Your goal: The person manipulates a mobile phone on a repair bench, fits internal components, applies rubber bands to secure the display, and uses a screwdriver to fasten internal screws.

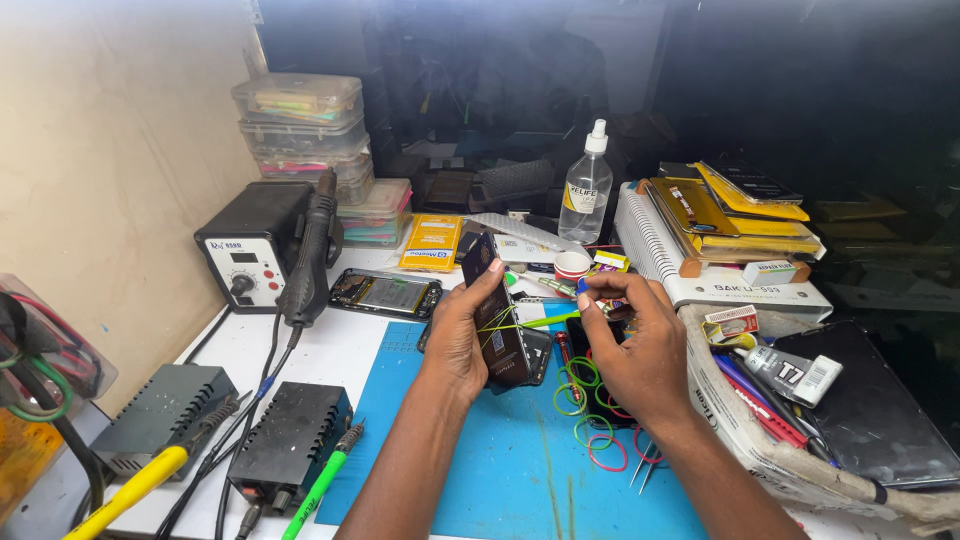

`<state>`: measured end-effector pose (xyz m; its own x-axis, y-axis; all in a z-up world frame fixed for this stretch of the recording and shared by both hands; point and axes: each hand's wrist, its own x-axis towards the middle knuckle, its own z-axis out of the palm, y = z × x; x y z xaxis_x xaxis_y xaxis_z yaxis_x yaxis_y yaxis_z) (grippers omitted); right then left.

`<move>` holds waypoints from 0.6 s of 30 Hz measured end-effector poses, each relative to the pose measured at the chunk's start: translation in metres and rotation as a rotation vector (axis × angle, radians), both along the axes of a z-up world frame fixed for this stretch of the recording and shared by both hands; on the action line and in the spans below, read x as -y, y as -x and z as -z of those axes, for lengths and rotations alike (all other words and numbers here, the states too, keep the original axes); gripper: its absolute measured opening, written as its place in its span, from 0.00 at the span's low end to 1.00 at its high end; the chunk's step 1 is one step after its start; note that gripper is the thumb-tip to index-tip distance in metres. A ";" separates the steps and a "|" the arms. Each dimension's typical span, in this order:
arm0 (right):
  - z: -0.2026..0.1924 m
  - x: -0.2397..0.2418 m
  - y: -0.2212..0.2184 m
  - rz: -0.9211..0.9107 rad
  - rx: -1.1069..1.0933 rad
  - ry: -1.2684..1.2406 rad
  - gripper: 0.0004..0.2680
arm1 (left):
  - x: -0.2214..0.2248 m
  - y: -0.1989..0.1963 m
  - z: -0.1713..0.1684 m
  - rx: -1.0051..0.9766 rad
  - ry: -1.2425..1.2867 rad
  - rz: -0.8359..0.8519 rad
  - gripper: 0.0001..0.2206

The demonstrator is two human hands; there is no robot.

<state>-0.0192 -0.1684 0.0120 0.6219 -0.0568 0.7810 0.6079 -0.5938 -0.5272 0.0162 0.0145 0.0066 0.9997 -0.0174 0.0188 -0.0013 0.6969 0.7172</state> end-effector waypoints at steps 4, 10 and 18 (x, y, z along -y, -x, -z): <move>0.000 0.000 0.000 -0.013 0.001 -0.003 0.07 | -0.001 0.001 -0.002 0.049 0.001 0.008 0.23; -0.001 -0.002 0.002 -0.052 -0.208 -0.023 0.09 | 0.004 0.000 0.004 0.161 -0.101 -0.069 0.19; 0.008 -0.004 -0.002 -0.195 -0.302 0.095 0.12 | 0.016 -0.006 0.017 0.309 -0.286 -0.124 0.17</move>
